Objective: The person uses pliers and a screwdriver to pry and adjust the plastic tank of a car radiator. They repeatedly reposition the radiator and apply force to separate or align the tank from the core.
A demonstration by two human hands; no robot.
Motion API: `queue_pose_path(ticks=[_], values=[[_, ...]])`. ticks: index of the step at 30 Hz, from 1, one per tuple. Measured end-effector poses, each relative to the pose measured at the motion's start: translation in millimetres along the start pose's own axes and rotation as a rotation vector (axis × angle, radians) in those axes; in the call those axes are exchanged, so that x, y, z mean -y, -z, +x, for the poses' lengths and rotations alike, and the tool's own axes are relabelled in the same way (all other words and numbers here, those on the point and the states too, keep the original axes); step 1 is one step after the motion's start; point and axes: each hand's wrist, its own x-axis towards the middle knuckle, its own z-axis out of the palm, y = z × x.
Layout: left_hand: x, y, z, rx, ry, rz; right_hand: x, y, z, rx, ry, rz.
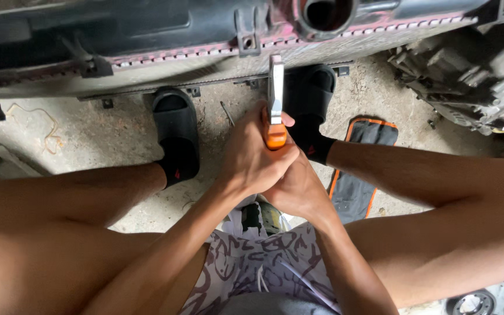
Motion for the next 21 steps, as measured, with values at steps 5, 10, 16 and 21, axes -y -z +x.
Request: queue_pose_path(ticks=[5, 10, 16, 21], values=[[-4, -7, 3, 0.014, -0.058, 0.093, -4, 3, -2, 0.021, -0.025, 0.259], [-10, -15, 7, -0.015, -0.096, 0.004, -8, 11, -6, -0.004, -0.078, 0.226], [-14, -15, 8, -0.041, -0.016, -0.028, -15, 14, -7, -0.009, -0.077, 0.190], [-16, -13, 7, -0.059, 0.013, -0.075, -18, 12, -8, 0.002, -0.081, 0.219]])
